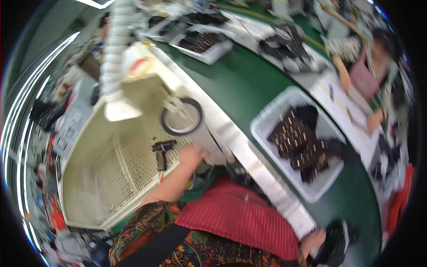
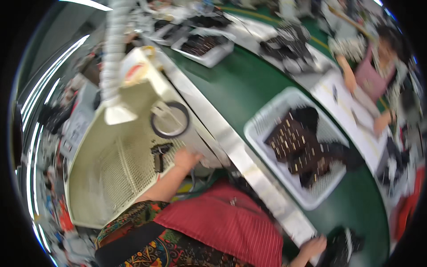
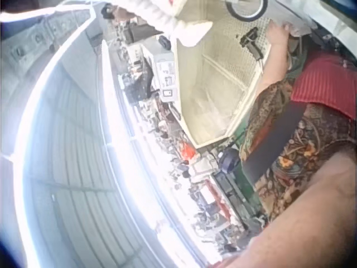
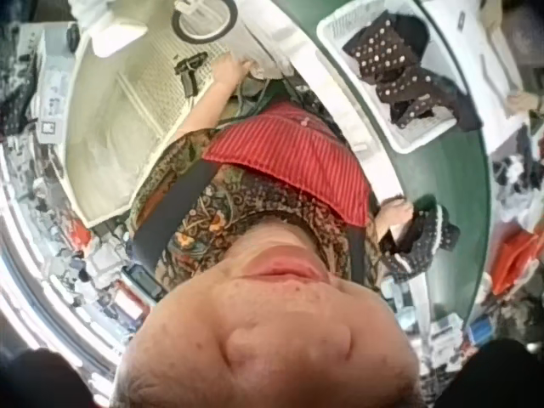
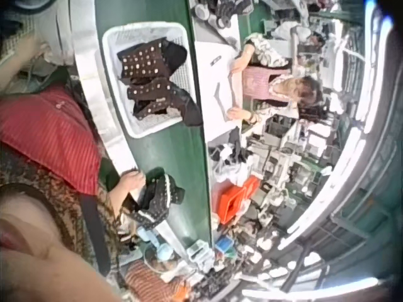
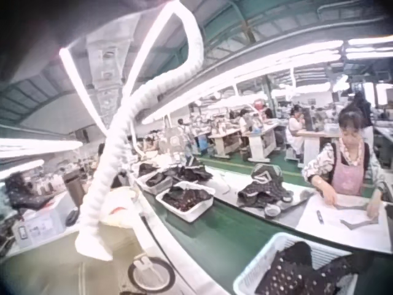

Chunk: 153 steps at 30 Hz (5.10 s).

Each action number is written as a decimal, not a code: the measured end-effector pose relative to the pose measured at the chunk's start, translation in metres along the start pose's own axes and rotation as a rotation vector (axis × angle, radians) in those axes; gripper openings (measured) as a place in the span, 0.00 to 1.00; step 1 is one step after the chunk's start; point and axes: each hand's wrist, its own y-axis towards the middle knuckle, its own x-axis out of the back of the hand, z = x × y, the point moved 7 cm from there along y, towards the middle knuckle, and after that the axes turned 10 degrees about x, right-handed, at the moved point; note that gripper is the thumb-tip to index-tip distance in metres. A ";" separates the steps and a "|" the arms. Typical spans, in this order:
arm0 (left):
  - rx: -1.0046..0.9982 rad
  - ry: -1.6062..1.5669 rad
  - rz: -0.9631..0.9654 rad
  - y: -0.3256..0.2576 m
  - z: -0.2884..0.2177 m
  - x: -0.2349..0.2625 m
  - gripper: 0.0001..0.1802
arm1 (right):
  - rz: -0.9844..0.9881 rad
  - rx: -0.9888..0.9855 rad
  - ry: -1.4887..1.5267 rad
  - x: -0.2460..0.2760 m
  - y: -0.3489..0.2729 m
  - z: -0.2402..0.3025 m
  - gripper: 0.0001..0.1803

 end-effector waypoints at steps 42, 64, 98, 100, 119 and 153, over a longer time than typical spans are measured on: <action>-0.053 0.006 -0.079 -0.006 -0.013 0.011 0.27 | 0.380 0.490 0.569 -0.017 0.337 0.342 0.26; 0.120 -0.249 0.045 -0.081 -0.034 0.108 0.23 | -0.252 1.190 1.050 0.246 0.280 0.343 0.23; 0.336 -1.751 -0.433 -0.133 0.261 0.245 0.16 | 0.001 2.219 0.970 0.338 -0.008 0.687 0.21; 0.285 -1.484 -0.583 -0.139 0.292 0.268 0.15 | 0.069 2.154 1.260 0.343 -0.013 0.707 0.21; 0.432 -0.854 -0.149 -0.111 0.387 0.232 0.09 | 1.322 0.411 1.624 0.148 -0.022 0.870 0.09; 0.545 -0.610 -0.033 -0.007 0.388 0.107 0.19 | 1.309 0.675 1.431 0.153 0.035 0.764 0.20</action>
